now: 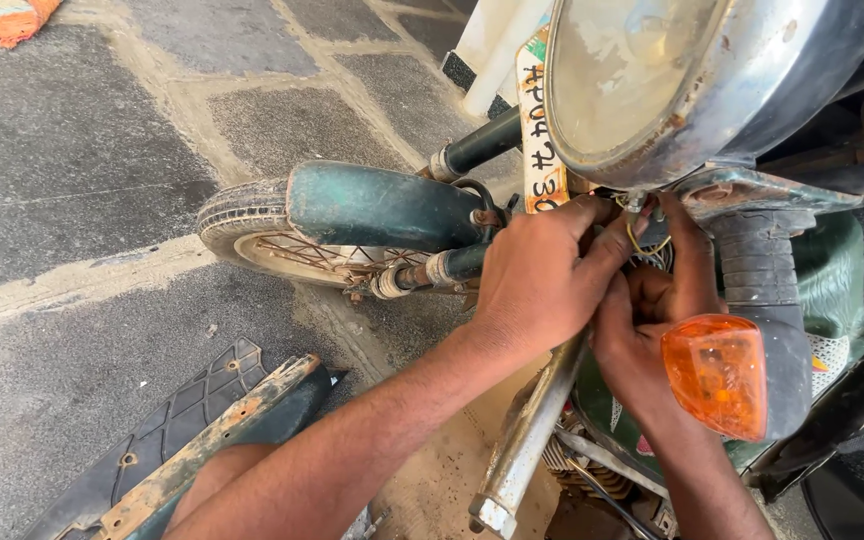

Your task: The person works on the front of a green TVS motorcycle, manipulating the headlight wiring and connectors near the handlebar and front panel by hand. They turn and reposition the motorcycle's front section while handling wires and the license plate area, continuing to work on the wiring connections.

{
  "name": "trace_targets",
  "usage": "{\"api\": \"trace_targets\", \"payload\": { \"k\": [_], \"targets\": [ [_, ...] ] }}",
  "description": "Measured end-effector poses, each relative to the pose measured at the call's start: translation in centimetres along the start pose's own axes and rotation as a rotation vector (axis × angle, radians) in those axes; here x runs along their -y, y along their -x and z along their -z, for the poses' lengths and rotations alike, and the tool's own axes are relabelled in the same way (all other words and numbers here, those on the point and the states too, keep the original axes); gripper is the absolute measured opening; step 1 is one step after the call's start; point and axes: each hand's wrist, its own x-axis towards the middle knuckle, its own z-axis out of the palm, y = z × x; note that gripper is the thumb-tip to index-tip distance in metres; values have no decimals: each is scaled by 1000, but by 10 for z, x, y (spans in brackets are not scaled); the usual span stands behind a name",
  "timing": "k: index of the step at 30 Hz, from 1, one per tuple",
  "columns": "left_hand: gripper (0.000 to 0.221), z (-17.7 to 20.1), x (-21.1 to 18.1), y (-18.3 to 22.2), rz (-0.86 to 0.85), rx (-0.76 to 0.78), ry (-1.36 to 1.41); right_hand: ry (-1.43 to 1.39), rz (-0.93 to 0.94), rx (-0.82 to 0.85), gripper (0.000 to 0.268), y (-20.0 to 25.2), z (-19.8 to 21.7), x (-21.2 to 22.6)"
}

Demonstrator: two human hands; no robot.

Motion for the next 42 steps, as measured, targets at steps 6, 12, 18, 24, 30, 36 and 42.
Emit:
{"api": "trace_targets", "payload": {
  "k": [6, 12, 18, 24, 30, 36, 42],
  "targets": [
    [35, -7, 6, 3, -66, -30, -8, -129, 83, 21, 67, 5, -2, -15],
    [34, -4, 3, 1, -53, -5, 22, 29, 118, -8, 66, 4, -2, -12],
    [33, -10, 7, 2, -52, -42, 3, 171, 171, -2, 63, 3, 3, 1],
    [23, -18, 3, 1, -48, -147, 88, 209, 119, -11, 62, 1, 3, 4],
    [17, -28, 7, 0, -78, -213, 26, 231, 196, 19, 66, -1, 8, -2],
    [15, -31, 9, 0, -117, -271, 70, 272, 57, 19, 68, -3, 8, 3],
    [22, -30, 13, 0, -145, -242, 85, 225, 185, 3, 62, -2, 6, -1]
  ]
}}
